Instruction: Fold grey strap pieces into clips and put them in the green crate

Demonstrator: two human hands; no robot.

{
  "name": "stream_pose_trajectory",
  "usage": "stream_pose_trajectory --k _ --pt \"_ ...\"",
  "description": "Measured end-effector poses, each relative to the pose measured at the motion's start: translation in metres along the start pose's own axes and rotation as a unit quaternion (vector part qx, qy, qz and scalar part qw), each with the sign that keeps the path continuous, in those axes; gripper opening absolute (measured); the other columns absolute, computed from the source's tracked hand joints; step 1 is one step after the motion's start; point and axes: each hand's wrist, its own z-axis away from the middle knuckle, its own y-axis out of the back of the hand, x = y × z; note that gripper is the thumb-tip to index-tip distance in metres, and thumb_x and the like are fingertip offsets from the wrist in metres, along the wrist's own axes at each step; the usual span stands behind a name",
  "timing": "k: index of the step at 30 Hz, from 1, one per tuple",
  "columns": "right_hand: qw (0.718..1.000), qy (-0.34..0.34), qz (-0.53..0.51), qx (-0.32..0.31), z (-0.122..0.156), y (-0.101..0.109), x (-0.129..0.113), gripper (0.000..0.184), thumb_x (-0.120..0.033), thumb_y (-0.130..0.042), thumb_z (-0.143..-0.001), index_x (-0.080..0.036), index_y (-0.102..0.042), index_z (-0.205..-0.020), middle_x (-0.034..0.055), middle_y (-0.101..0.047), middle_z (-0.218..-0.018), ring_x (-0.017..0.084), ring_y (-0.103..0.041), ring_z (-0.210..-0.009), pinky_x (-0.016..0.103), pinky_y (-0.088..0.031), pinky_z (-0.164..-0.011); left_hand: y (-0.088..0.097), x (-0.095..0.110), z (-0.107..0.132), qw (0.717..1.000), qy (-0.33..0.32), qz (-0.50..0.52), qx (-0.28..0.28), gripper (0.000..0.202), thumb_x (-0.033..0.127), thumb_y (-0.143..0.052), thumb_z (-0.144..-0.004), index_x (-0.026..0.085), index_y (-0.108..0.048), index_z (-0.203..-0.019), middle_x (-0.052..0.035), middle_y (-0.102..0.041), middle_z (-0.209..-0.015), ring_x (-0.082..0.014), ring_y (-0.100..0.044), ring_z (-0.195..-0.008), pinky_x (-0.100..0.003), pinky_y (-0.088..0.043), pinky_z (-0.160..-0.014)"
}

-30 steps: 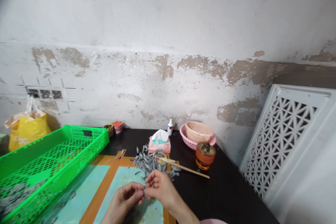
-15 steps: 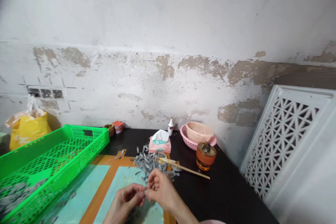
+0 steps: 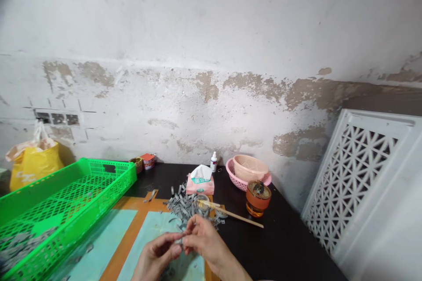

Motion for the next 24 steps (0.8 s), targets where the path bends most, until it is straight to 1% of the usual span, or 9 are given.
stream_pose_trajectory --k 3,6,10,13,15,17,21,24 --pt "0.999 0.012 -0.026 0.015 0.003 -0.007 -0.001 0.037 -0.026 -0.079 -0.058 -0.018 -0.048 -0.077 -0.0053 -0.06 -0.064 0.008 -0.055 -0.05 0.021 -0.04 -0.053 0.003 0.0 0.0 0.999 -0.03 -0.021 0.02 0.03 0.042 -0.087 -0.053 0.02 -0.082 -0.072 -0.0029 -0.069 -0.065 -0.0169 -0.057 -0.061 -0.026 -0.044 -0.06" --pt "0.999 0.024 -0.032 0.011 0.006 -0.012 -0.004 0.036 -0.026 -0.08 -0.059 -0.018 -0.05 -0.077 -0.004 -0.061 -0.068 0.009 -0.057 -0.053 0.022 -0.042 -0.055 0.005 0.001 0.001 0.998 -0.046 -0.024 0.02 0.029 0.044 -0.085 -0.056 0.02 -0.082 -0.071 -0.0022 -0.065 -0.064 -0.0164 -0.055 -0.059 -0.027 -0.042 -0.058" --pt "0.999 0.029 -0.021 0.015 0.007 -0.013 -0.004 0.036 -0.026 -0.08 -0.06 -0.018 -0.05 -0.079 -0.0035 -0.061 -0.071 0.01 -0.058 -0.054 0.023 -0.043 -0.055 0.005 0.003 0.001 0.998 -0.056 -0.026 0.015 0.028 0.044 -0.085 -0.056 0.02 -0.082 -0.071 -0.0034 -0.065 -0.068 -0.0199 -0.058 -0.065 -0.029 -0.044 -0.063" --pt "0.999 0.035 0.006 0.017 0.006 -0.011 -0.002 0.036 -0.025 -0.079 -0.06 -0.018 -0.05 -0.079 -0.0041 -0.061 -0.07 0.009 -0.057 -0.051 0.023 -0.044 -0.053 0.006 0.004 0.001 0.996 -0.075 -0.044 0.006 0.023 0.041 -0.084 -0.059 0.022 -0.082 -0.07 -0.0052 -0.067 -0.069 -0.0236 -0.061 -0.071 -0.032 -0.045 -0.069" --pt "0.999 0.038 0.019 0.014 0.005 -0.01 -0.001 0.035 -0.025 -0.078 -0.06 -0.018 -0.05 -0.079 -0.0042 -0.061 -0.071 0.009 -0.057 -0.051 0.022 -0.044 -0.052 0.007 0.004 0.0 0.995 -0.085 -0.057 -0.002 0.02 0.041 -0.083 -0.06 0.023 -0.082 -0.07 -0.006 -0.068 -0.069 -0.0249 -0.062 -0.072 -0.033 -0.046 -0.071" --pt "0.999 0.045 0.024 0.011 0.005 -0.01 0.0 0.033 -0.024 -0.077 -0.061 -0.018 -0.049 -0.079 -0.004 -0.061 -0.072 0.009 -0.057 -0.051 0.022 -0.044 -0.053 0.008 0.003 -0.001 0.994 -0.095 -0.063 -0.002 0.021 0.042 -0.083 -0.059 0.024 -0.083 -0.07 -0.0063 -0.067 -0.068 -0.0257 -0.061 -0.072 -0.035 -0.046 -0.071" --pt "0.998 0.056 0.024 0.011 0.007 -0.012 -0.002 0.034 -0.026 -0.078 -0.062 -0.018 -0.049 -0.079 -0.0048 -0.059 -0.07 0.009 -0.057 -0.052 0.023 -0.045 -0.053 0.009 0.002 -0.003 0.991 -0.114 -0.065 0.018 0.023 0.044 -0.085 -0.056 0.023 -0.082 -0.065 -0.0068 -0.063 -0.072 -0.0267 -0.059 -0.076 -0.037 -0.046 -0.074" --pt "0.998 0.054 0.009 0.004 0.008 -0.013 -0.003 0.037 -0.028 -0.079 -0.062 -0.018 -0.049 -0.08 -0.0041 -0.06 -0.071 0.009 -0.058 -0.052 0.023 -0.045 -0.053 0.008 0.001 -0.003 0.992 -0.111 -0.058 0.023 0.024 0.043 -0.085 -0.056 0.021 -0.082 -0.065 -0.0066 -0.06 -0.073 -0.0265 -0.058 -0.078 -0.038 -0.046 -0.076"
